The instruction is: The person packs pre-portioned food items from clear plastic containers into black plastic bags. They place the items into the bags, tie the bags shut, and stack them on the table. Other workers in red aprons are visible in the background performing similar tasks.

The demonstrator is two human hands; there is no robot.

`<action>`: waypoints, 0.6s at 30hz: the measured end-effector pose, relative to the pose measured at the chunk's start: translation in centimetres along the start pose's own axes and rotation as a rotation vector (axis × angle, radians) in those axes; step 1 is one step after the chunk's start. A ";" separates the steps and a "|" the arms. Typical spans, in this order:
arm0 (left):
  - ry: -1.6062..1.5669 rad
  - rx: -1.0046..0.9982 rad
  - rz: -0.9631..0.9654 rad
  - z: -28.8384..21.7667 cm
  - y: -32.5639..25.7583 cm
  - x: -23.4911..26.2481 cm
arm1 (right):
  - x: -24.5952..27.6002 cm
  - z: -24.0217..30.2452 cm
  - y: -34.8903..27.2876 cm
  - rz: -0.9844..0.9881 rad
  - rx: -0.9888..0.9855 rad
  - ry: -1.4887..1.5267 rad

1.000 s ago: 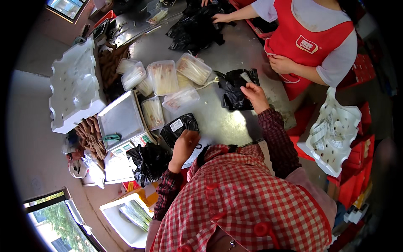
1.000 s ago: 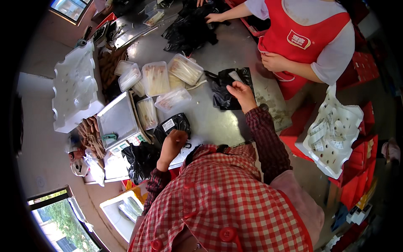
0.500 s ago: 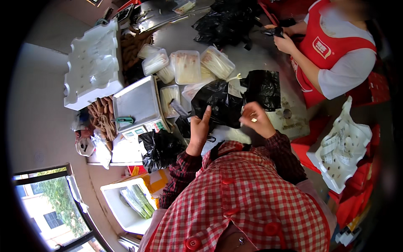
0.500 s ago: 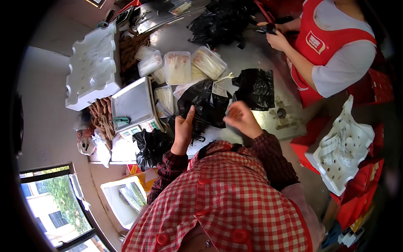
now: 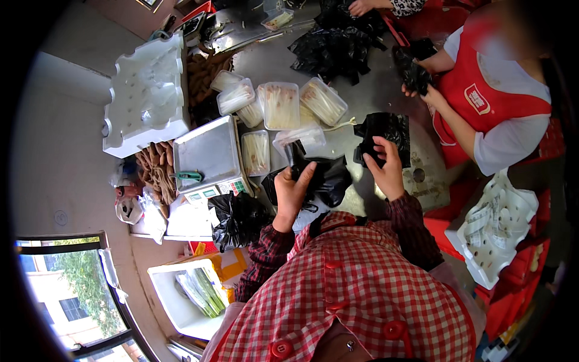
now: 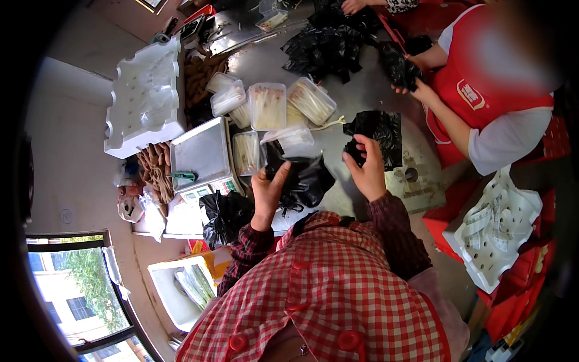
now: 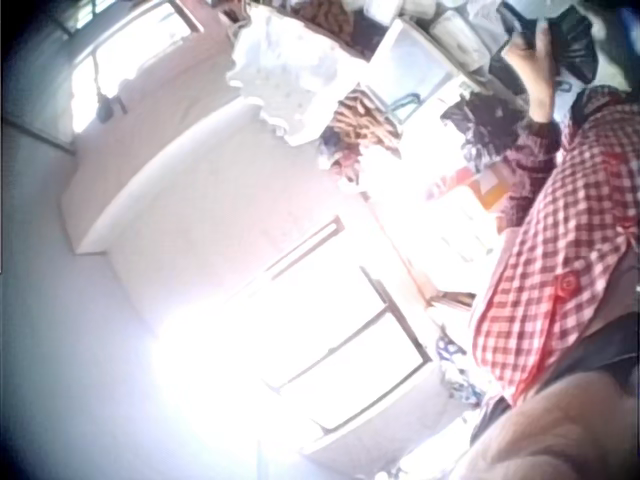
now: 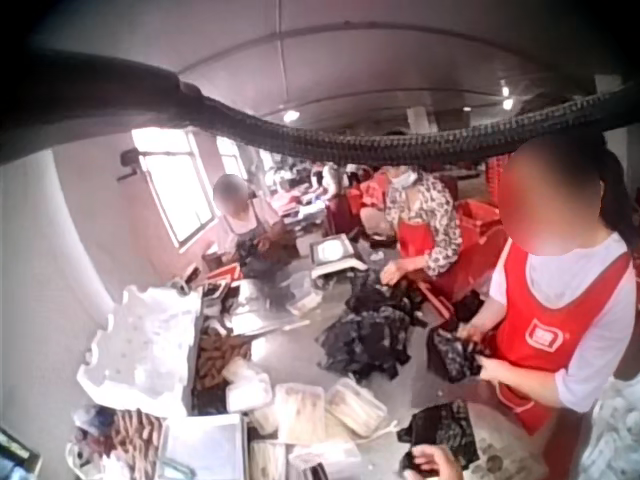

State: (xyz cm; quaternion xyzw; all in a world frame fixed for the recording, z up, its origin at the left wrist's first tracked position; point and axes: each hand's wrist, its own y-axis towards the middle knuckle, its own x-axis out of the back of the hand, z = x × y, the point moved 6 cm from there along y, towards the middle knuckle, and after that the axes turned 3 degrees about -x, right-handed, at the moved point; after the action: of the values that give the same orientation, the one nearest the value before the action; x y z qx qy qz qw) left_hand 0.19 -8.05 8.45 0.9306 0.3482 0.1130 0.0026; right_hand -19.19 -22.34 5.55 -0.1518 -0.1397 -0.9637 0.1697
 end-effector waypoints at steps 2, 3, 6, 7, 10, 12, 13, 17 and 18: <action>0.030 -0.061 0.030 1.6 -0.3 -0.6 | -1.0 3.2 -0.2 0.177 0.045 0.220; 0.130 -0.083 0.085 2.0 -0.6 -1.1 | -1.8 4.6 -0.7 0.313 0.071 0.295; -0.122 -0.064 0.160 -0.7 -0.8 -3.0 | -5.7 3.9 -2.9 0.679 0.028 0.287; -0.092 -0.084 0.162 -0.8 -0.6 -2.9 | -5.8 3.2 -3.1 0.628 -0.113 0.424; -0.016 -0.113 0.174 0.4 -0.3 -1.6 | -3.5 -0.9 -1.7 0.302 -0.357 0.656; 0.195 -0.160 0.159 0.6 -0.1 -0.4 | -1.6 -3.1 -0.8 0.153 -0.436 0.879; 0.346 -0.205 0.148 0.3 -0.1 0.2 | -0.9 -3.6 -0.4 0.089 -0.474 1.054; 0.558 -0.219 0.126 1.7 0.4 2.3 | 2.5 -6.6 0.5 0.081 -0.458 0.913; 0.569 -0.258 0.116 1.0 0.4 2.2 | 2.7 -6.2 0.9 0.118 -0.435 0.633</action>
State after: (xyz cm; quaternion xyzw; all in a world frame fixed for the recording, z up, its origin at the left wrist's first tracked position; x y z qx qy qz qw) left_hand 2.29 -6.86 7.96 0.8718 0.2642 0.4122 0.0169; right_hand -22.81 -25.94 1.02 0.1129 0.1362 -0.9585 0.2236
